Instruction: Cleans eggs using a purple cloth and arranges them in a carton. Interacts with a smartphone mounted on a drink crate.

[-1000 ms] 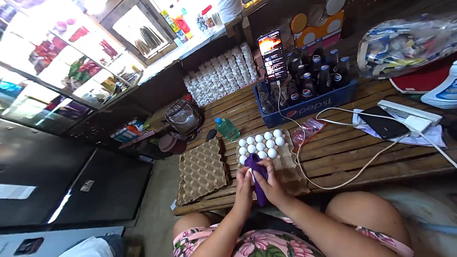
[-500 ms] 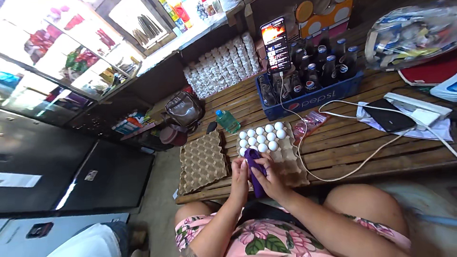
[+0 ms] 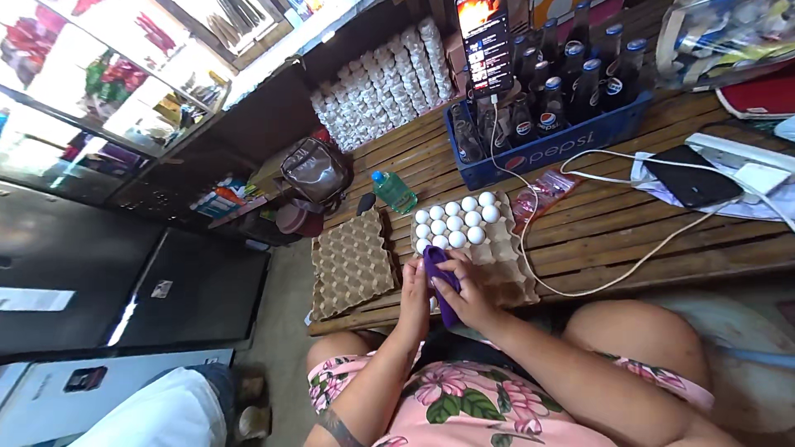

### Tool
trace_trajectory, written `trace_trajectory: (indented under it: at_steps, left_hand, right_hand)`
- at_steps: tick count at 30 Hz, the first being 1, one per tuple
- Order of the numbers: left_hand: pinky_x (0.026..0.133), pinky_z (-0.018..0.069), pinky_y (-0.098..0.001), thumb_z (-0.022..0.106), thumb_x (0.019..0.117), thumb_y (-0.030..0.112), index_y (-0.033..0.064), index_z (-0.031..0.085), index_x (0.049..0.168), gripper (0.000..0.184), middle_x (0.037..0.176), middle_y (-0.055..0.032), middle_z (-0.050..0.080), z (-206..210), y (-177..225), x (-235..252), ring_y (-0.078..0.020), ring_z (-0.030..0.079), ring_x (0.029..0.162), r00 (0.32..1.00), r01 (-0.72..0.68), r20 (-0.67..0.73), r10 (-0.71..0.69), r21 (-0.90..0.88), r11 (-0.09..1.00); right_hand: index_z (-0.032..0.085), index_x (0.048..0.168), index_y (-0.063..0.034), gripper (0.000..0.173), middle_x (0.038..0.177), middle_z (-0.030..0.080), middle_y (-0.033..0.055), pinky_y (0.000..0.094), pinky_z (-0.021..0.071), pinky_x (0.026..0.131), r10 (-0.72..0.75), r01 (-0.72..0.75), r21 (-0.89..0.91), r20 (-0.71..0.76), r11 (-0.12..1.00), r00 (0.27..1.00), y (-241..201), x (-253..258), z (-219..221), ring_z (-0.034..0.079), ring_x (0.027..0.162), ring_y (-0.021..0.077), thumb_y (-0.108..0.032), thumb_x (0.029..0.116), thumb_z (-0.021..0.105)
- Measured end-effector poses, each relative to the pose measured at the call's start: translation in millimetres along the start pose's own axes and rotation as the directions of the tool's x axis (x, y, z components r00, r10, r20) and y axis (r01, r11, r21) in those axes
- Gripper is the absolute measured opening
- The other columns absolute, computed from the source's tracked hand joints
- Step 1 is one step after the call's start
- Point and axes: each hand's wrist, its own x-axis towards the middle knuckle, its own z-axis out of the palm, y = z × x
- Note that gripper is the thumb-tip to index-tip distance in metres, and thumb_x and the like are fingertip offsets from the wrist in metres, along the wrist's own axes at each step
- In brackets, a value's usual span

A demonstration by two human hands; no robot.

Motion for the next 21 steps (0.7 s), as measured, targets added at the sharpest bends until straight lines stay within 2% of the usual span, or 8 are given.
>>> trace_trajectory:
  at_steps: [2,5,7,10,13,16,19,21]
  left_hand:
    - [0.075,0.0592,-0.0291,0.037,0.1094,0.021,0.0036,0.045,0.117,0.021,0.094,-0.0022,0.064,-1.4,-2.3,-1.6,-0.0097,0.067,0.083,0.997,-0.051,0.053,0.051,0.006,0.999]
    - [0.075,0.0597,-0.0295,0.044,0.1078,0.019,0.0033,0.049,0.116,0.018,0.096,-0.0009,0.065,-3.3,-0.1,-2.2,-0.0089,0.067,0.083,0.982,-0.152,0.118,0.148,0.021,0.988]
    - [0.08,0.0602,-0.0312,0.045,0.1079,0.02,0.0015,0.048,0.121,0.023,0.101,-0.0025,0.066,-4.3,3.3,-1.5,-0.0105,0.068,0.088,0.977,-0.181,0.113,0.178,0.017,0.983]
    - [0.08,0.0601,-0.0318,0.039,0.1094,0.022,0.0021,0.044,0.126,0.027,0.102,-0.0039,0.065,-6.4,6.8,0.8,-0.0118,0.068,0.088,0.992,-0.122,0.022,0.122,-0.023,0.992]
    - [0.079,0.0588,-0.0312,0.041,0.1086,0.021,0.0013,0.045,0.126,0.027,0.102,-0.0056,0.064,-10.7,3.8,2.4,-0.0124,0.067,0.088,0.999,-0.047,-0.009,0.046,-0.016,0.999]
    - [0.081,0.0587,-0.0321,0.047,0.1063,0.018,0.0003,0.046,0.128,0.028,0.105,-0.0054,0.066,-12.3,2.9,1.4,-0.0122,0.067,0.091,0.997,0.021,0.075,-0.021,0.0,1.0]
    - [0.083,0.0588,-0.0324,0.055,0.1023,0.012,-0.005,0.048,0.128,0.032,0.109,-0.0083,0.065,-9.4,9.5,-3.7,-0.0123,0.067,0.092,0.993,-0.037,0.118,0.028,0.074,0.997]
    - [0.088,0.0582,-0.0337,0.062,0.0983,0.007,-0.0104,0.052,0.127,0.035,0.117,-0.0157,0.065,-9.4,12.2,-7.6,-0.0158,0.067,0.1,0.972,-0.183,0.181,0.15,0.183,0.966]
  right_hand:
    - [0.065,0.117,0.0004,0.033,0.131,0.059,0.0238,0.0382,0.0448,0.109,0.022,-0.022,0.006,0.004,1.0,1.0,-2.0,2.3,-2.8,0.054,0.129,0.0266,-0.028,0.1008,0.06]
    - [0.058,0.123,0.0052,0.035,0.125,0.059,0.017,0.0289,0.0487,0.102,0.274,-0.276,0.228,0.041,0.934,0.961,-9.6,10.7,-9.8,0.058,0.118,0.0141,-0.024,0.1028,0.054]
    - [0.055,0.126,0.0037,0.036,0.122,0.058,0.0144,0.0278,0.0523,0.096,0.372,-0.374,0.305,0.068,0.876,0.926,-10.9,13.2,-11.3,0.061,0.11,0.012,-0.025,0.1044,0.051]
    - [0.057,0.124,0.0053,0.037,0.124,0.058,0.0178,0.0292,0.0507,0.101,0.228,-0.225,0.22,0.013,0.949,0.974,-4.7,5.6,-2.3,0.059,0.117,0.0151,-0.025,0.1028,0.056]
    - [0.065,0.118,-0.0013,0.033,0.132,0.058,0.0238,0.0412,0.0446,0.109,0.0,0.0,-0.024,-0.007,1.0,1.0,-1.3,1.2,4.4,0.054,0.129,0.0288,-0.028,0.0993,0.062]
    - [0.066,0.117,-0.0024,0.033,0.131,0.059,0.0241,0.0446,0.0438,0.11,0.002,-0.004,-0.06,-0.025,0.998,1.0,-0.8,3.7,2.3,0.054,0.13,0.0309,-0.029,0.0987,0.062]
    - [0.057,0.124,0.0081,0.037,0.125,0.06,0.0175,0.0312,0.0516,0.101,0.233,-0.222,0.184,-0.043,0.958,0.972,-9.0,6.8,-0.3,0.06,0.117,0.0152,-0.02,0.1003,0.058]
    - [0.048,0.137,0.0015,0.042,0.118,0.065,0.0089,0.0302,0.0586,0.089,0.525,-0.491,0.345,-0.006,0.8,0.851,-22.0,13.6,-3.8,0.067,0.102,0.0095,-0.024,0.1048,0.05]
